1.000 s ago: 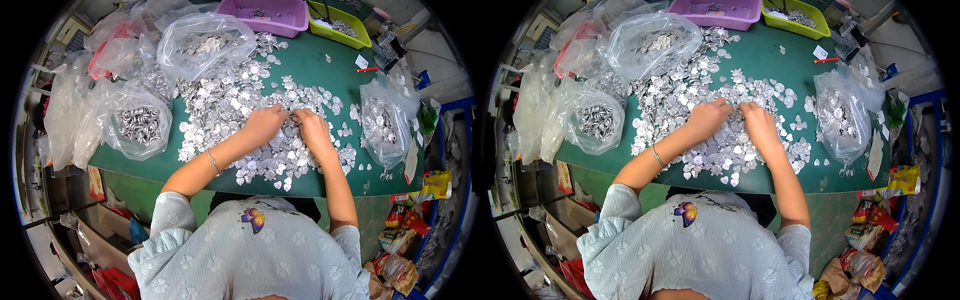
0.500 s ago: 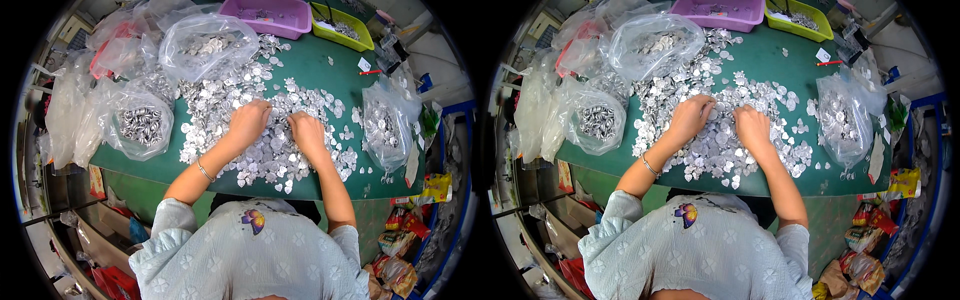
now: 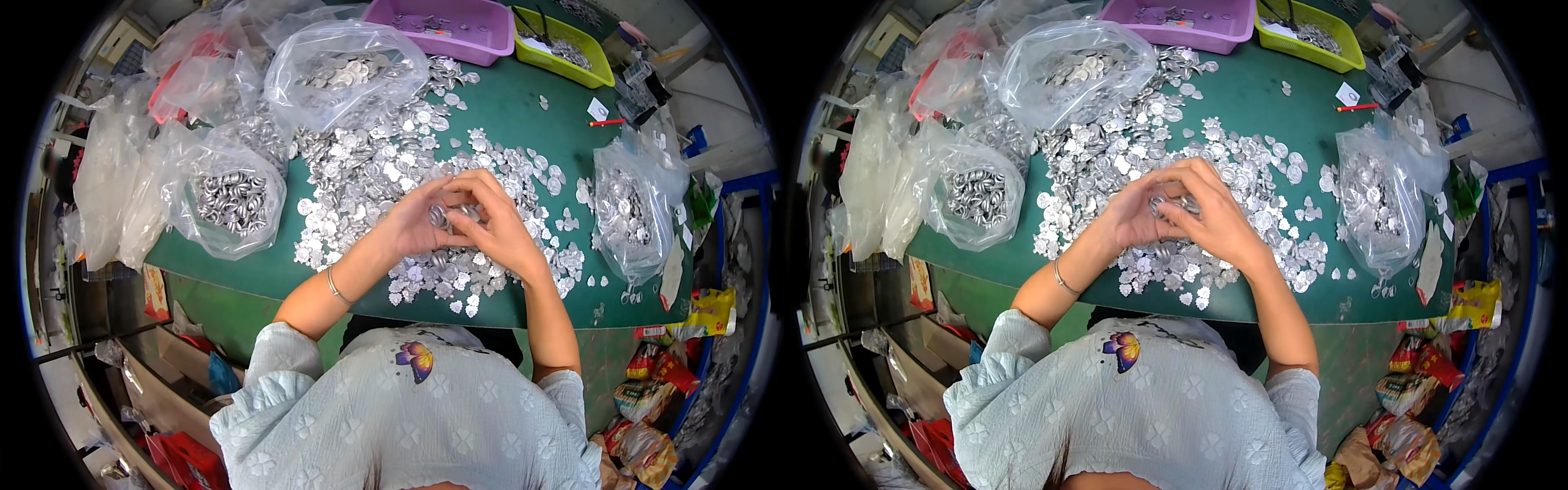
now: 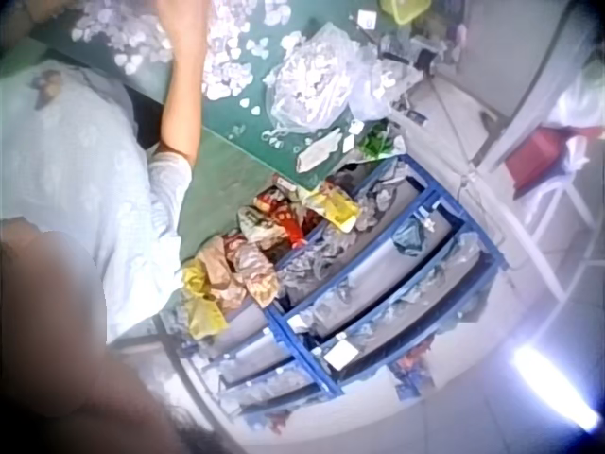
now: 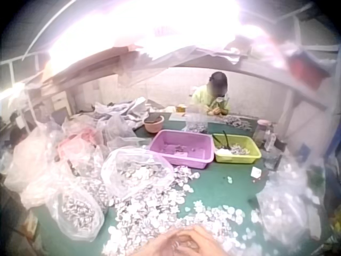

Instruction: The person sorts a large pile of silver sequins on a green table by hand. They pick up handfuls of sequins, separate them, and place them into clear plastic bags and colored trays. The process involves repetitive picking, sifting, and bagging of the small metallic items.

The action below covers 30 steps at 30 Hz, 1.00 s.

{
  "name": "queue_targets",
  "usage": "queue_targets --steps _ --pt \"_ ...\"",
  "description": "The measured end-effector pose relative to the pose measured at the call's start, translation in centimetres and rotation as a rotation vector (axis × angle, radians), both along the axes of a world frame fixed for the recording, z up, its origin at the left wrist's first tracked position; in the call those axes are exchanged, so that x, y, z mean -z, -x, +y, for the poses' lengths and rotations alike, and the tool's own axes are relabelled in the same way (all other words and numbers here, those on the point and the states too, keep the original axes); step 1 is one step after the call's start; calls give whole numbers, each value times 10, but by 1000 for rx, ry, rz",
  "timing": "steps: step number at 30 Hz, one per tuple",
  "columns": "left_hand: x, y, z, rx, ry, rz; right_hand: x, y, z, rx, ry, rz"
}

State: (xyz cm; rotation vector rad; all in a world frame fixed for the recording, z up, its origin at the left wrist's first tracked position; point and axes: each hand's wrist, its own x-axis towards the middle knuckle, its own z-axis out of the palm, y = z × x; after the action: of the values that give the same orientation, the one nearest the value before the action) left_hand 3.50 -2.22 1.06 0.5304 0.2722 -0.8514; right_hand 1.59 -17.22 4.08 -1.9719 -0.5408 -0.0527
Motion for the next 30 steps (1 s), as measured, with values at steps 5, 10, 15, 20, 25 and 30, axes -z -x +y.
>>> queue_targets --steps 5,10,15,20,25,30 --pt "39 1 3 -36 -8 24 24 -18 -7 312 -158 15" --pt "18 10 13 -135 -269 -235 58 -13 -24 373 546 -197" --pt "27 26 14 -119 -416 -297 63 -10 -13 307 728 -248" --pt "12 55 5 171 -688 -864 60 -13 -22 245 658 -185" --pt "30 90 -4 459 -917 -1581 54 -9 -26 213 551 -174" --pt "36 98 -8 718 -1152 -1803 55 -4 -30 174 457 -179"
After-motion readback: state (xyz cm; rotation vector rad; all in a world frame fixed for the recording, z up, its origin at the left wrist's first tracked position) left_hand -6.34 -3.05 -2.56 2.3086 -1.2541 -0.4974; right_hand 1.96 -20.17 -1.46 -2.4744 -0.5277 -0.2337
